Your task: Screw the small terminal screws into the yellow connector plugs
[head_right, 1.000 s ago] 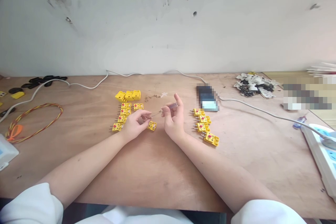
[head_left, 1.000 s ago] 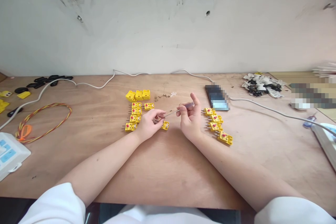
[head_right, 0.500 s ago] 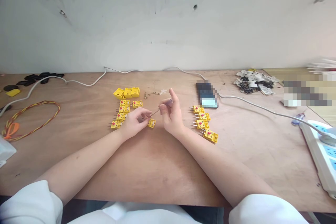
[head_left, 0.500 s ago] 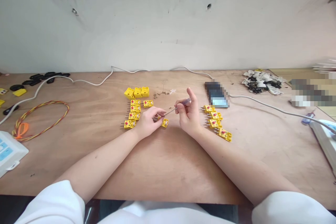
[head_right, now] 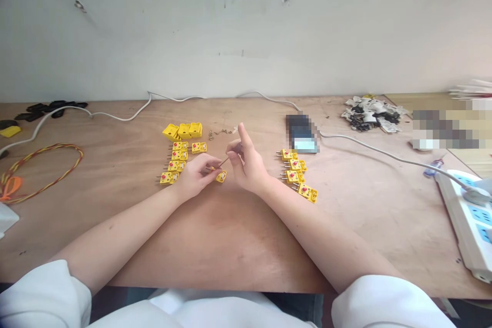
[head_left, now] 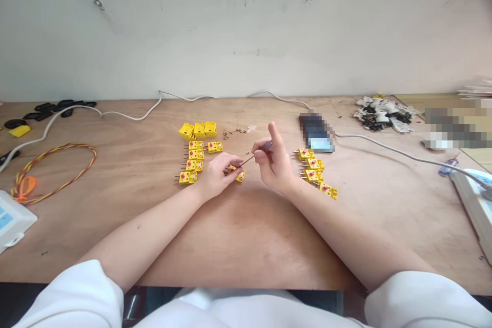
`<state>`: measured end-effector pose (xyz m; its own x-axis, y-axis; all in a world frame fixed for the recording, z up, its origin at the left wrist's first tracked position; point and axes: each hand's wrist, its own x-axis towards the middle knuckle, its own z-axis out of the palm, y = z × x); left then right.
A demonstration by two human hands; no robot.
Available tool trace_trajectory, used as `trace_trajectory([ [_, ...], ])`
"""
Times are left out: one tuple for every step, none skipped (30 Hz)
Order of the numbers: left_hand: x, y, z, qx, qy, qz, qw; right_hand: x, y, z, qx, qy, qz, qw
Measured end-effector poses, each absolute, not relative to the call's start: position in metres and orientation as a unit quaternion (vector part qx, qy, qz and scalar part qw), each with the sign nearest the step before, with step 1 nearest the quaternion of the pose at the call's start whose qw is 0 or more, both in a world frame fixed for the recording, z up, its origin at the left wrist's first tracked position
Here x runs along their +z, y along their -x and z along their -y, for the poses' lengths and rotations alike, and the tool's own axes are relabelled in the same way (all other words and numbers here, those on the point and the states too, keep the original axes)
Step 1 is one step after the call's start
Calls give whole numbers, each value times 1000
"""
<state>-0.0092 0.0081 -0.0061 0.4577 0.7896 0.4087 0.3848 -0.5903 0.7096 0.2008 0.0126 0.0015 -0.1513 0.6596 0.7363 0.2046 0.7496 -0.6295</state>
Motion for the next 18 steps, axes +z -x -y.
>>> trace_trajectory([
  [-6, 9, -7, 384, -803, -369, 268, 2, -201, -13, 202, 297, 726, 586],
  [-5, 9, -7, 394, -797, -373, 263, 3, -201, -13, 209, 299, 719, 591],
  [-5, 10, -6, 403, -794, -375, 258, 4, -200, -13, 216, 303, 710, 598],
  [-4, 10, -6, 411, -794, -372, 250, 4, -199, -12, 224, 307, 699, 606],
  [-3, 10, -7, 417, -797, -365, 242, 5, -198, -12, 231, 313, 685, 616],
  [-2, 10, -7, 423, -802, -353, 231, 5, -197, -12, 239, 320, 669, 627],
  [-1, 10, -8, 430, -807, -339, 221, 5, -196, -12, 248, 329, 651, 638],
  [-1, 9, -9, 438, -811, -325, 210, 5, -194, -12, 257, 339, 632, 648],
  [-1, 9, -10, 445, -814, -315, 201, 4, -193, -12, 265, 350, 613, 657],
  [-1, 9, -11, 451, -814, -309, 195, 3, -192, -12, 274, 359, 597, 663],
  [-2, 9, -12, 452, -815, -309, 191, 1, -191, -13, 282, 367, 584, 667],
  [-2, 8, -12, 449, -815, -312, 192, -1, -190, -13, 289, 372, 575, 669],
  [-2, 8, -12, 441, -816, -319, 195, -2, -190, -13, 294, 375, 569, 670],
  [-3, 8, -12, 429, -817, -328, 201, -4, -190, -14, 299, 376, 565, 670],
  [-3, 8, -12, 416, -819, -338, 208, -5, -190, -14, 302, 376, 565, 670],
  [-3, 8, -12, 404, -819, -347, 215, -6, -190, -14, 302, 374, 566, 670],
  [-3, 8, -11, 395, -818, -353, 222, -7, -190, -14, 301, 372, 567, 670],
  [-3, 7, -11, 389, -818, -357, 227, -7, -190, -13, 300, 369, 570, 670],
])
